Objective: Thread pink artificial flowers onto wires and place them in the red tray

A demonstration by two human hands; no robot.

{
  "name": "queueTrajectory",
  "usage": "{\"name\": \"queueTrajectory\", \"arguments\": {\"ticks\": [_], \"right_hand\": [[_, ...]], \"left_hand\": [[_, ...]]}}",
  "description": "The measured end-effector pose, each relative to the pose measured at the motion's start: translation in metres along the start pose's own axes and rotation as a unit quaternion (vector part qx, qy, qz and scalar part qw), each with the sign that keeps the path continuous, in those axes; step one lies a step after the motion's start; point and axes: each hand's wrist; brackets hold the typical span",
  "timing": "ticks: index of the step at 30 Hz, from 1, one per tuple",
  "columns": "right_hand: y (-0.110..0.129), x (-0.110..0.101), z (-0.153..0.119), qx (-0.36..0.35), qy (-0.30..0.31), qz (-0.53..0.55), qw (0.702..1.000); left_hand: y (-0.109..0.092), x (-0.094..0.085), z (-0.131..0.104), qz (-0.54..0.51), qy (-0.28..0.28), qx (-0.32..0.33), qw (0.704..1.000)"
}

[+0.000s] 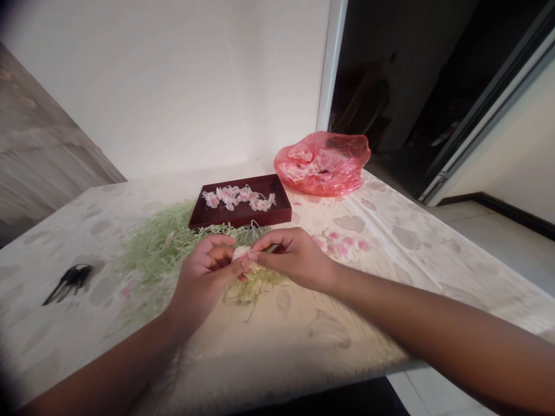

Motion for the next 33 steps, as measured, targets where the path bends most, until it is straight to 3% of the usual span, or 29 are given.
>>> {"name": "queueTrajectory", "arguments": {"ticks": [6,14,22,28,33], "right_hand": [[-0.002,-0.002,0.001,0.009,-0.058,-0.006,0.998],[0.005,-0.001,0.0,-0.033,0.009,0.088,0.996],[-0.004,0.002,-0.002,0.008,-0.044,-0.018,0.999],[-0.008,0.002,-0.003,-0.011,-0.059,-0.099,0.993],[-0.012,0.001,-0.002,-0.007,-0.058,-0.095,0.994]], "left_hand": [[0.002,0.001,0.0,-0.014,-0.01,0.005,1.0],[0.002,0.002,0.001,-0.019,-0.017,0.02,0.999],[0.004,0.001,-0.001,-0.008,-0.01,0.012,1.0],[0.007,0.001,-0.002,-0.003,-0.001,0.004,1.0],[0.009,0.002,-0.004,0.043,-0.018,0.028,0.999]]}}
Point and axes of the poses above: each hand's wrist, its own z-axis towards the middle knuckle, its own x-axis out of the palm, y = z × x, and after that the axes turned 4 degrees about x, right-handed
